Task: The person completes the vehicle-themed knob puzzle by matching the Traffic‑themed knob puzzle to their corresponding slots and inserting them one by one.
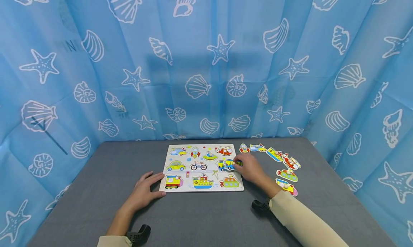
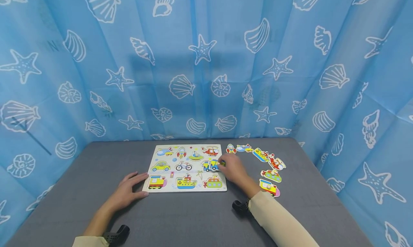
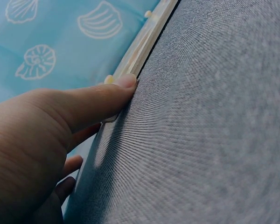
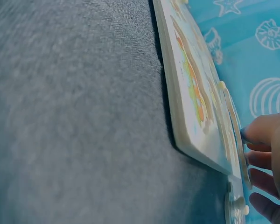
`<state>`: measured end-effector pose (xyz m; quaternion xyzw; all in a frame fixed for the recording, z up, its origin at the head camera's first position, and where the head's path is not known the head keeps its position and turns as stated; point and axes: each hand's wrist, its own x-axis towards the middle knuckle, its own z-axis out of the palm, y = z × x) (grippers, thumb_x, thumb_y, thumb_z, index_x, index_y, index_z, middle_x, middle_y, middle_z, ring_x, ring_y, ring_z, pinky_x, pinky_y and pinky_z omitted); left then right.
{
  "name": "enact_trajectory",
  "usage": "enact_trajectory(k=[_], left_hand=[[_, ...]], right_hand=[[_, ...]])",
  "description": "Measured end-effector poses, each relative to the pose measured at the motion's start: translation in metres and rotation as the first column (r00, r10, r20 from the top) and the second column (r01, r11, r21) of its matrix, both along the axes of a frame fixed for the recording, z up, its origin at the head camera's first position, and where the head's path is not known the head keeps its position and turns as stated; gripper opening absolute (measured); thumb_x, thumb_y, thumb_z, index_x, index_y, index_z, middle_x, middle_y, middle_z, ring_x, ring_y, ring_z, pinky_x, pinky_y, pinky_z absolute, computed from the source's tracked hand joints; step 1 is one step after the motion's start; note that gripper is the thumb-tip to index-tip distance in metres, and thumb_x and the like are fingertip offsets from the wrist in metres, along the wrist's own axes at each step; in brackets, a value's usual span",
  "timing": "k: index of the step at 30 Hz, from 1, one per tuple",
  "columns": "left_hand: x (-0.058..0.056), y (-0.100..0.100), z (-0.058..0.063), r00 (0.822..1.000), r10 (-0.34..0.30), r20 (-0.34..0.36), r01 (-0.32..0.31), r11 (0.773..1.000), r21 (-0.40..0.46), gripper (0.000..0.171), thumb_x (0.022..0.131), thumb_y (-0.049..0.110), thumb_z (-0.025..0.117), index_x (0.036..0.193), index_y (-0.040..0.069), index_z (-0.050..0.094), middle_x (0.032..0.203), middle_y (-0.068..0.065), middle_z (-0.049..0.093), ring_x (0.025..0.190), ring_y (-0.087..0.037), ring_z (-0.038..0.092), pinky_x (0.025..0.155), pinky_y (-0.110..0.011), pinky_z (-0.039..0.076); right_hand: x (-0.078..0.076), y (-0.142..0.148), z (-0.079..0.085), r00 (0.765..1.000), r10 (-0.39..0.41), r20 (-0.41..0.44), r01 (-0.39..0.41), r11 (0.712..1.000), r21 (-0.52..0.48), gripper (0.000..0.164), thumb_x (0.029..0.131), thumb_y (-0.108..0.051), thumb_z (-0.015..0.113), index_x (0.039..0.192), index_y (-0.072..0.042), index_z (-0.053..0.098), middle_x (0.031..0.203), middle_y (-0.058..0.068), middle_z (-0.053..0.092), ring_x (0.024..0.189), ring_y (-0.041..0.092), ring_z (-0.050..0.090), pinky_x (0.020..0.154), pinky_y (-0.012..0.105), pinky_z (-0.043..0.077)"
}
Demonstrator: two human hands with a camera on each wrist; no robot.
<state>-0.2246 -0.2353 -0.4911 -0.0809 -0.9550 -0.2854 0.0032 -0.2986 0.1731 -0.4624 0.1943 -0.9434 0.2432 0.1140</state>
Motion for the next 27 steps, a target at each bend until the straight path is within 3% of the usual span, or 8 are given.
enact_trajectory(k=[11,27], left_hand=[[0.001,0.0,0.0,0.999,-0.014,-0.036,0.014,1.0,0.003,0.074,0.077,0.041,0.081,0.141,0.016,0.054,0.144,-0.004,0.05,0.139,-0.039,0.027,0.102,-0.069,0.023],[0.001,0.0,0.001,0.999,-0.013,-0.032,0.013,1.0,-0.001,0.073,0.077,0.04,0.081,0.141,0.016,0.054,0.144,-0.004,0.05,0.139,-0.039,0.027,0.102,-0.069,0.024]], right_hand=[[-0.005,-0.017,-0.004,0.995,0.049,-0.084,-0.043,0.996,0.08,0.007,0.084,-0.014,0.075,0.088,-0.01,0.072,0.093,0.004,0.068,0.093,0.025,0.062,0.085,0.047,0.046],[-0.014,-0.027,-0.01,0.998,0.03,-0.059,-0.023,0.993,0.112,0.007,0.084,-0.017,0.076,0.09,-0.012,0.075,0.094,0.001,0.07,0.097,0.023,0.061,0.09,0.043,0.044]])
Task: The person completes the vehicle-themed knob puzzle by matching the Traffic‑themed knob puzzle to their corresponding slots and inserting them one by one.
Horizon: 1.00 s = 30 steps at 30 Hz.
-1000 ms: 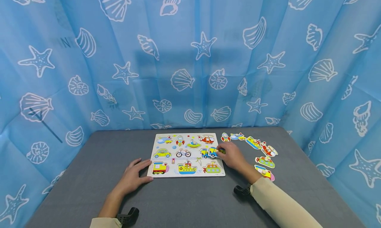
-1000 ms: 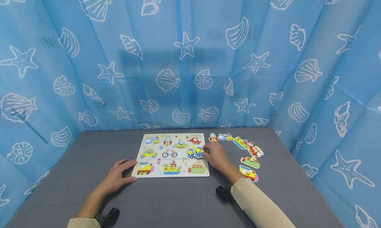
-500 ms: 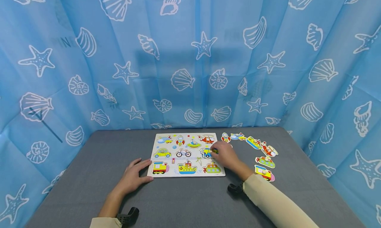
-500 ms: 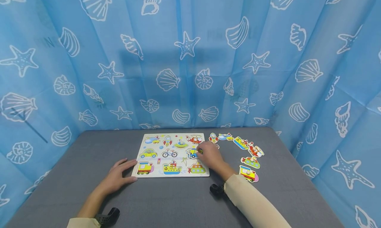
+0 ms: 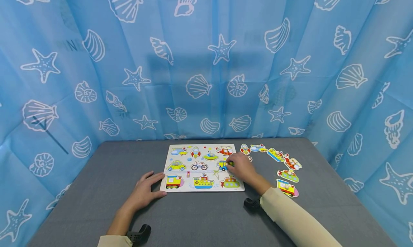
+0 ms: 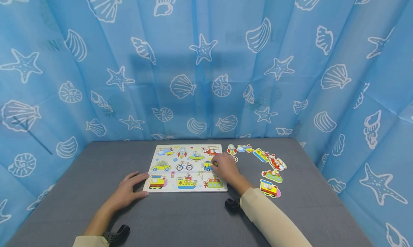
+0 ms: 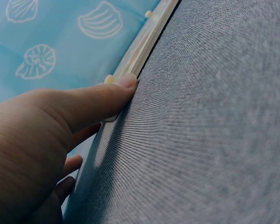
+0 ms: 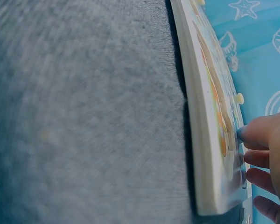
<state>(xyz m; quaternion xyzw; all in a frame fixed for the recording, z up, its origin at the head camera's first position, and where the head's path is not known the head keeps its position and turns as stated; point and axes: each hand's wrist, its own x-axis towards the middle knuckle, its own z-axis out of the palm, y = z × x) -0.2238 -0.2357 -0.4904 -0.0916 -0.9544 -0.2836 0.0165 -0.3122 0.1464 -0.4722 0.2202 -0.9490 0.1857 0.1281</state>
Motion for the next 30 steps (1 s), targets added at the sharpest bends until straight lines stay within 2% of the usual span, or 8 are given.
enact_trajectory(k=[10,18,24,30], left_hand=[[0.001,0.001,0.002,1.0,0.005,0.008,-0.005,1.0,0.003,0.073,0.077,0.039,0.081,0.141,0.016,0.054,0.144,-0.004,0.05,0.139,-0.039,0.027,0.101,-0.069,0.024],[0.001,0.001,0.002,1.0,-0.002,0.005,0.002,1.0,0.011,0.073,0.078,0.039,0.081,0.141,0.015,0.054,0.144,-0.004,0.05,0.14,-0.039,0.027,0.102,-0.068,0.024],[0.001,0.001,0.003,1.0,-0.005,0.005,0.005,1.0,0.009,0.073,0.078,0.039,0.081,0.141,0.016,0.054,0.145,-0.004,0.05,0.14,-0.039,0.026,0.102,-0.069,0.024],[0.002,0.001,0.002,1.0,-0.008,0.005,0.007,1.0,0.011,0.073,0.078,0.039,0.081,0.141,0.016,0.054,0.145,-0.004,0.049,0.14,-0.039,0.026,0.102,-0.069,0.024]], right_hand=[[-0.001,-0.001,-0.001,0.999,-0.03,0.045,0.03,1.0,-0.005,0.014,0.084,-0.018,0.076,0.096,-0.011,0.075,0.099,0.002,0.07,0.1,0.023,0.06,0.092,0.044,0.044],[0.002,0.007,0.002,0.998,-0.048,0.05,0.051,0.996,-0.069,0.021,0.084,-0.02,0.077,0.101,-0.007,0.073,0.102,0.007,0.069,0.102,0.029,0.06,0.091,0.047,0.044],[-0.004,0.022,0.006,0.998,-0.053,0.028,0.056,0.994,-0.096,0.021,0.085,-0.014,0.075,0.103,-0.005,0.073,0.103,0.01,0.069,0.101,0.031,0.061,0.088,0.048,0.046],[-0.013,0.034,0.006,0.996,-0.088,0.034,0.091,0.993,-0.081,0.021,0.086,-0.014,0.075,0.104,-0.004,0.072,0.102,0.01,0.068,0.099,0.03,0.06,0.087,0.048,0.046]])
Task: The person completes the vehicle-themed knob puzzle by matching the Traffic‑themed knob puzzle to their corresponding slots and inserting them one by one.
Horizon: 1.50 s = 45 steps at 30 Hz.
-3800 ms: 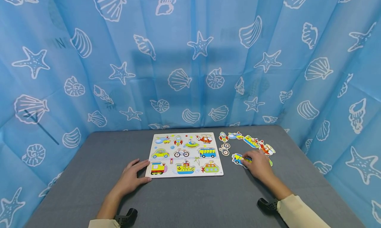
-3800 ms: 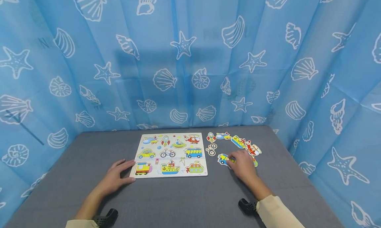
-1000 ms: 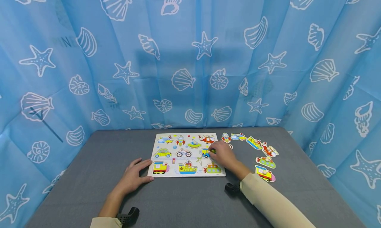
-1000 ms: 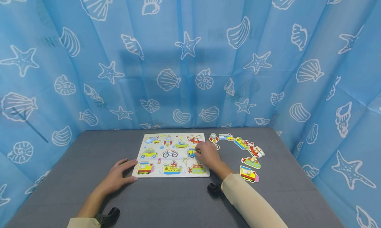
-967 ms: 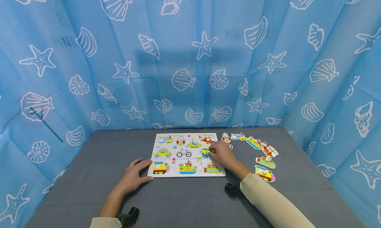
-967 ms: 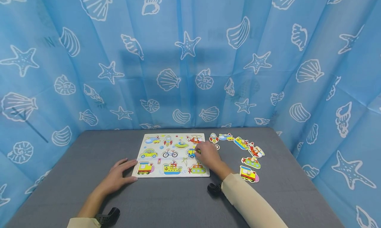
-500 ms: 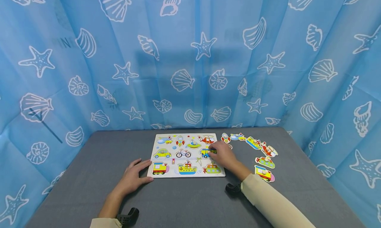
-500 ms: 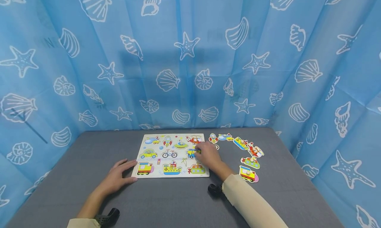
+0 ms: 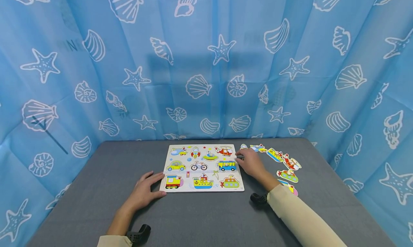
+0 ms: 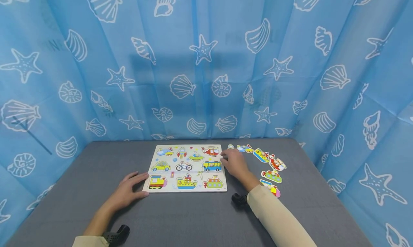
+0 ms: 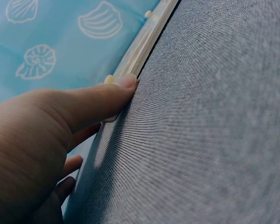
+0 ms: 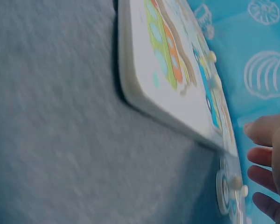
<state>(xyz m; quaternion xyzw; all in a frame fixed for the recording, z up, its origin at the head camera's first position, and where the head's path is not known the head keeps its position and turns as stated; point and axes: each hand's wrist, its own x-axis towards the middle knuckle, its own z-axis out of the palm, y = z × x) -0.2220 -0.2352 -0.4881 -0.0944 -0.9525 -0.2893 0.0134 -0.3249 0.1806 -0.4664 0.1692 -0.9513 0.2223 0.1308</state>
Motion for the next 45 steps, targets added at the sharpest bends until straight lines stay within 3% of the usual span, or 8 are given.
enact_trajectory(k=[10,20,30,45], left_hand=[[0.0,0.0,-0.002,1.0,-0.003,0.01,0.003,1.0,0.007,0.073,0.078,0.04,0.08,0.142,0.016,0.053,0.145,-0.004,0.049,0.14,-0.039,0.026,0.102,-0.069,0.024],[-0.001,-0.001,0.0,1.0,-0.001,-0.003,0.001,1.0,-0.011,0.073,0.077,0.04,0.081,0.141,0.016,0.054,0.144,-0.005,0.05,0.139,-0.039,0.027,0.102,-0.069,0.024],[0.0,0.001,0.001,1.0,0.01,0.013,-0.01,1.0,-0.016,0.072,0.078,0.039,0.081,0.141,0.016,0.054,0.144,-0.004,0.05,0.14,-0.038,0.027,0.102,-0.069,0.024],[-0.001,0.0,-0.001,1.0,0.008,0.01,-0.008,1.0,-0.011,0.073,0.078,0.039,0.081,0.141,0.016,0.054,0.144,-0.004,0.05,0.14,-0.038,0.027,0.102,-0.069,0.023]], right_hand=[[-0.008,0.024,-0.008,1.0,0.017,-0.017,-0.017,1.0,-0.002,0.016,0.083,-0.013,0.076,0.096,-0.006,0.074,0.097,0.01,0.068,0.095,0.033,0.061,0.084,0.05,0.046],[-0.005,0.04,-0.009,0.989,0.134,-0.059,-0.134,0.991,0.001,0.008,0.082,-0.015,0.076,0.086,-0.008,0.073,0.086,0.005,0.067,0.084,0.027,0.06,0.079,0.048,0.046],[-0.003,0.048,-0.017,0.983,0.172,-0.062,-0.172,0.985,0.005,0.014,0.083,-0.013,0.075,0.096,-0.007,0.074,0.104,0.011,0.068,0.104,0.035,0.06,0.092,0.053,0.043],[-0.001,0.051,-0.015,0.984,0.176,-0.03,-0.177,0.984,-0.022,0.015,0.086,-0.012,0.073,0.099,-0.006,0.074,0.107,0.012,0.067,0.109,0.036,0.058,0.095,0.054,0.041]])
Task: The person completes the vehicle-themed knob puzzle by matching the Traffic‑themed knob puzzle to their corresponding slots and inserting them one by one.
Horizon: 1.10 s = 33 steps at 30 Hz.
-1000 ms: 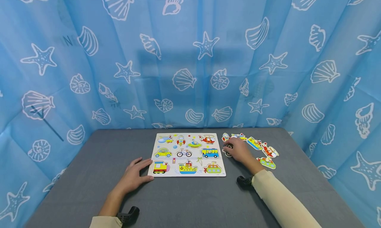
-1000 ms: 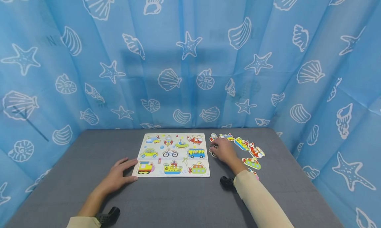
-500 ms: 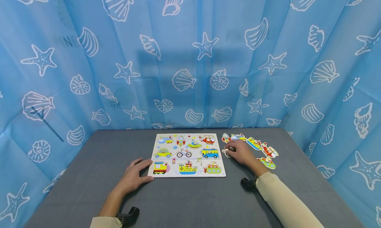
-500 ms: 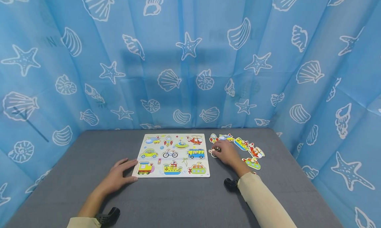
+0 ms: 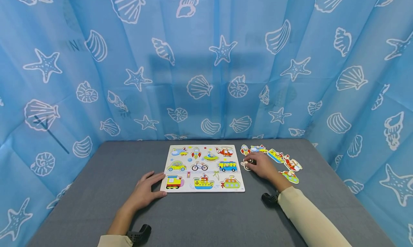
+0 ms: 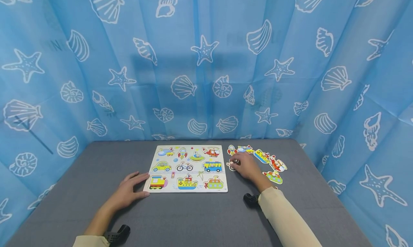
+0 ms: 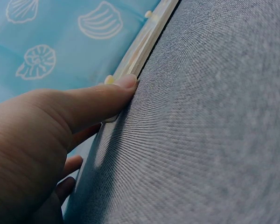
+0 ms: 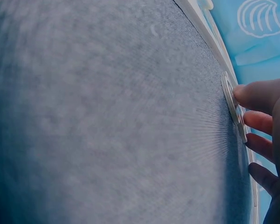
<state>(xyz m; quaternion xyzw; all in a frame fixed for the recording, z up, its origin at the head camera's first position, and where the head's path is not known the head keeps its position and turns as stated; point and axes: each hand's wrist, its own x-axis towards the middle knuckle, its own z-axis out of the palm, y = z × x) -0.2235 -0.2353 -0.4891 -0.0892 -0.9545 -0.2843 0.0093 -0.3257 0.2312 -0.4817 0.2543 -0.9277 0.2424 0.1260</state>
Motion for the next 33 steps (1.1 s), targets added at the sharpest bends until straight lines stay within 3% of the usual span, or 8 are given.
enact_trajectory(k=[25,33], left_hand=[[0.0003,-0.0002,-0.0009,1.0,-0.001,-0.008,0.001,1.0,0.003,0.073,0.078,0.041,0.08,0.141,0.017,0.054,0.144,-0.003,0.05,0.14,-0.038,0.027,0.102,-0.069,0.024],[0.0003,-0.0005,-0.0006,1.0,-0.004,-0.009,0.004,1.0,0.005,0.073,0.078,0.041,0.08,0.141,0.017,0.054,0.144,-0.004,0.05,0.139,-0.039,0.027,0.101,-0.069,0.024]], right_hand=[[0.0003,0.0006,0.0,1.0,0.001,0.005,-0.001,1.0,-0.016,0.012,0.085,-0.009,0.072,0.097,-0.006,0.073,0.109,0.013,0.067,0.109,0.037,0.057,0.095,0.055,0.04],[-0.0001,-0.0019,-0.0002,0.999,0.017,-0.05,-0.019,0.999,-0.039,0.009,0.083,-0.011,0.075,0.091,-0.008,0.073,0.105,0.011,0.067,0.104,0.035,0.059,0.092,0.054,0.042]])
